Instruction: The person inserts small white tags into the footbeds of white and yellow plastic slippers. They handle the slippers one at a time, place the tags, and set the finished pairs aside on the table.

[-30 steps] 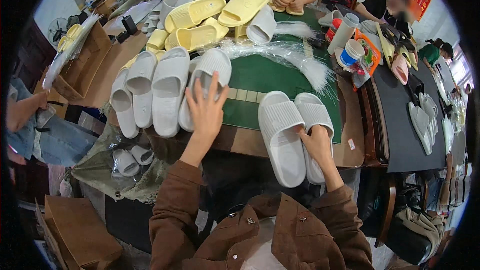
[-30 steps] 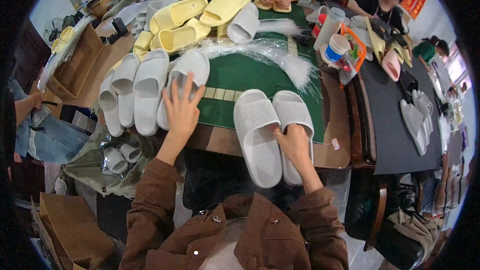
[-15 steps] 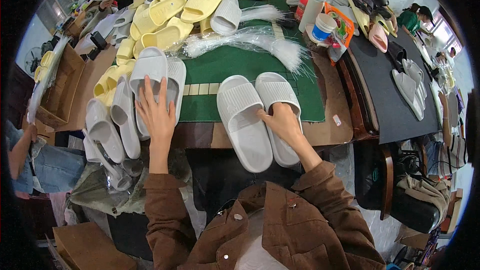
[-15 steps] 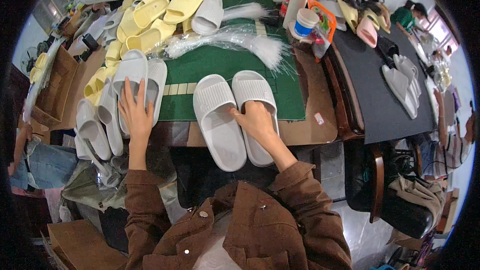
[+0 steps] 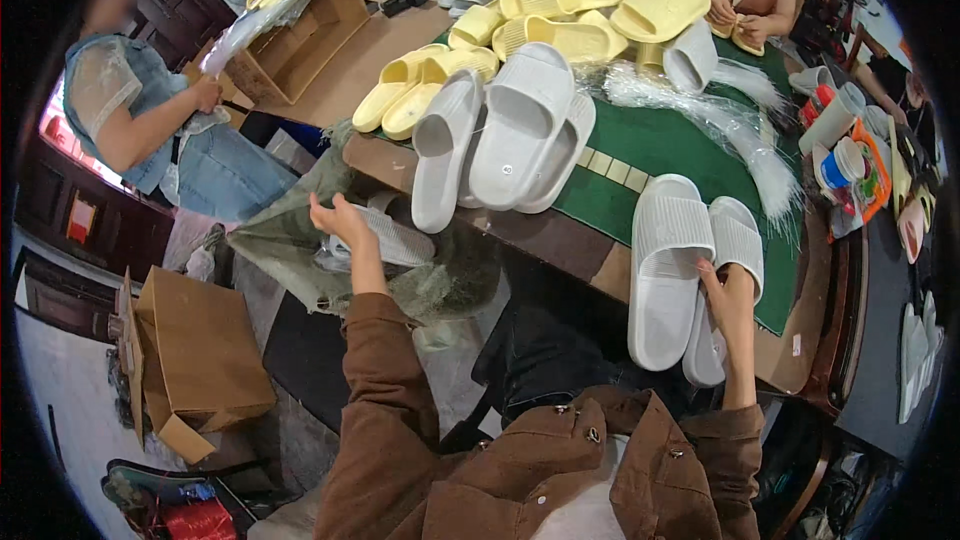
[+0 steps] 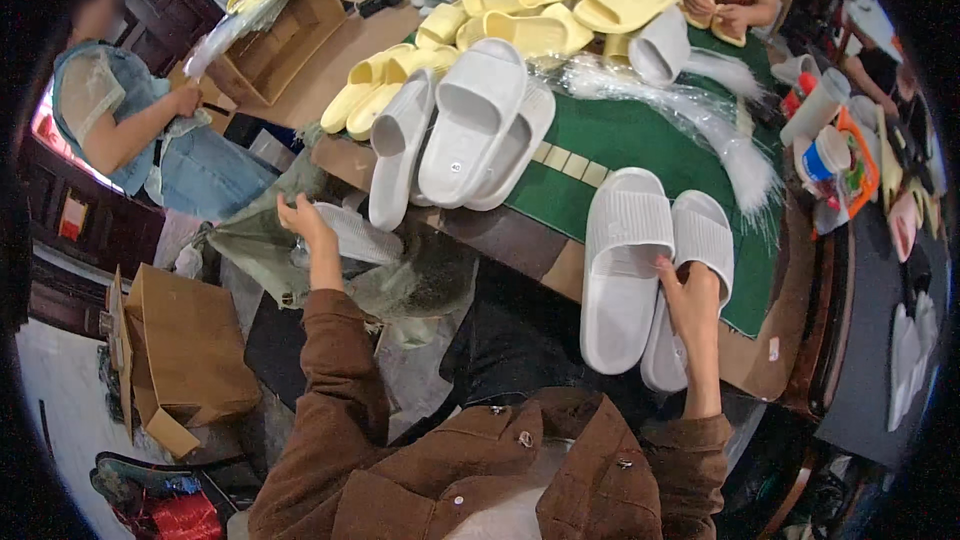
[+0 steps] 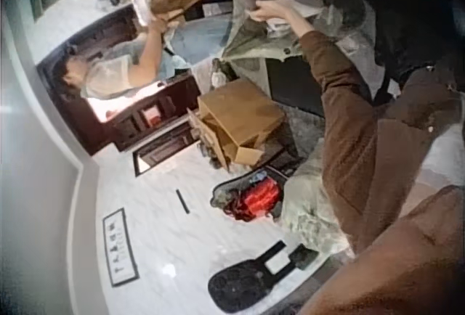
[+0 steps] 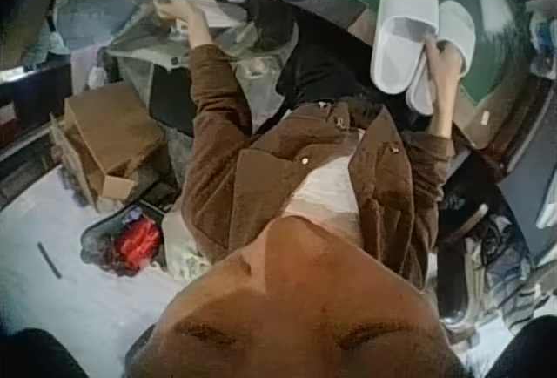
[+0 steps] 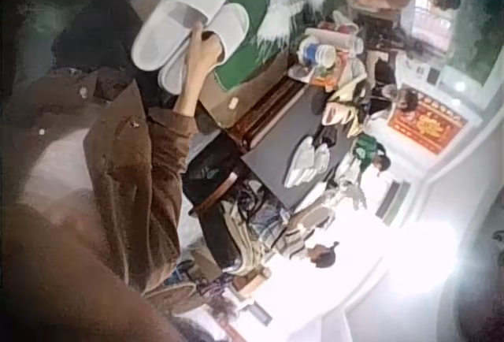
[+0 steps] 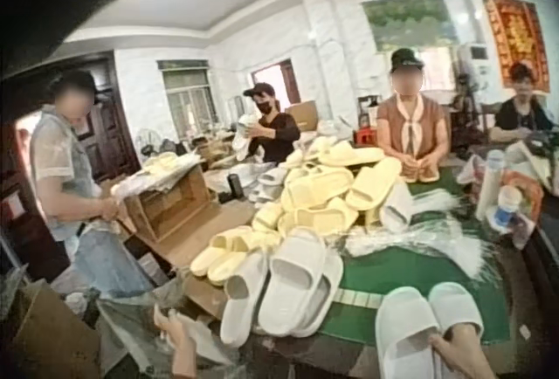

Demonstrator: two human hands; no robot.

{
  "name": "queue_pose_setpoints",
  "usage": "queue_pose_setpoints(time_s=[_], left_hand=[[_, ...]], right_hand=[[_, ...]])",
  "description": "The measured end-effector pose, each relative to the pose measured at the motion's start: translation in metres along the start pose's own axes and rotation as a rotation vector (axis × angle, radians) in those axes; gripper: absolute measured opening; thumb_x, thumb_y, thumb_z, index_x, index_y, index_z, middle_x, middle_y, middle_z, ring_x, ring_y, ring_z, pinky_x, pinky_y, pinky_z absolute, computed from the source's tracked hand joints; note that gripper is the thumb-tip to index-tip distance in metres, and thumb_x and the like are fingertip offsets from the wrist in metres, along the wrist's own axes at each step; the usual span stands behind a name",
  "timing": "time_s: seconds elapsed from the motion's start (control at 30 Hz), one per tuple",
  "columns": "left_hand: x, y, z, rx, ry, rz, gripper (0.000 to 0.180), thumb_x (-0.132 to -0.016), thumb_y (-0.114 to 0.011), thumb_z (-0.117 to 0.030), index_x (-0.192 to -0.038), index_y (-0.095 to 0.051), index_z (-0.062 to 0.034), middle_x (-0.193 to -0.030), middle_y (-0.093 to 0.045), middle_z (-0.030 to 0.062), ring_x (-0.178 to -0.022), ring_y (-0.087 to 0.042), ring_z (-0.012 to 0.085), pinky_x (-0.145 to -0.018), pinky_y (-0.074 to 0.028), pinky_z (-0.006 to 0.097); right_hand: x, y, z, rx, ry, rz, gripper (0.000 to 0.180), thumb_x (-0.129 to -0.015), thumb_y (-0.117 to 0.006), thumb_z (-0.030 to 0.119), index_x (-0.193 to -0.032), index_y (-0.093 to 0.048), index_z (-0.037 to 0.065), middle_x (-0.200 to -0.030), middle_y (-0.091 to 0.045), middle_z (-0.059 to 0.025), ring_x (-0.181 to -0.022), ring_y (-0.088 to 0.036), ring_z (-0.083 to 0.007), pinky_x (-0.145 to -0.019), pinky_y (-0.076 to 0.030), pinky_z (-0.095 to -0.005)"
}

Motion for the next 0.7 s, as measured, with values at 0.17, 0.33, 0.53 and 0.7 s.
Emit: queue_pose_setpoints(time_s=[0.17, 0.33, 0.53, 0.7], left_hand=[[-0.019, 0.002, 0.071, -0.267, 0.495, -0.026, 0.078, -0.086, -0.066, -0.021, -0.148, -0.02, -0.0038, -0.152, -0.016, 0.0207, -0.14, -0.018, 0.0367, -0.109, -0.032, 0.049], [-0.028, -0.004, 0.19, -0.42, 0.756, -0.014, 0.097, -0.073, -0.081, -0.021, -0.147, -0.019, -0.002, -0.146, -0.027, 0.0251, -0.136, -0.028, 0.0379, -0.109, -0.033, 0.049], [-0.007, -0.004, 0.287, -0.023, 0.818, 0.076, 0.083, -0.073, -0.079, -0.007, -0.14, -0.029, -0.0003, -0.129, -0.049, 0.0227, -0.116, -0.052, 0.0328, -0.093, -0.046, 0.043], [-0.029, -0.006, 0.259, 0.021, 0.618, 0.16, 0.063, -0.08, -0.07, -0.001, -0.135, -0.039, 0.0014, -0.126, -0.053, 0.0206, -0.11, -0.056, 0.0342, -0.087, -0.048, 0.043]], right_hand=[[0.002, 0.011, 0.006, 0.026, 0.014, -0.024, 0.049, -0.086, -0.069, 0.033, -0.073, -0.056, -0.012, -0.059, -0.054, -0.0175, -0.054, -0.05, -0.0234, -0.053, -0.04, -0.0396], [-0.001, 0.007, -0.013, 0.032, 0.013, -0.015, 0.049, -0.087, -0.068, 0.04, -0.073, -0.054, -0.005, -0.057, -0.049, -0.0052, -0.051, -0.045, -0.0129, -0.047, -0.036, -0.0305], [0.002, 0.007, 0.001, 0.056, 0.055, -0.052, 0.051, -0.087, -0.068, 0.038, -0.075, -0.053, -0.009, -0.059, -0.049, -0.0083, -0.056, -0.044, -0.0161, -0.052, -0.037, -0.0337], [-0.001, 0.004, 0.0, 0.04, 0.09, -0.065, 0.05, -0.089, -0.067, 0.036, -0.072, -0.052, -0.009, -0.058, -0.048, -0.0084, -0.054, -0.042, -0.0151, -0.05, -0.034, -0.0336]])
Point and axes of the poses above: each hand's wrist, its own x-axis away from the middle knuckle, its own y-axis out of the back of the hand, z = x × y, the point moved 6 cm from there along -x, towards the middle knuckle
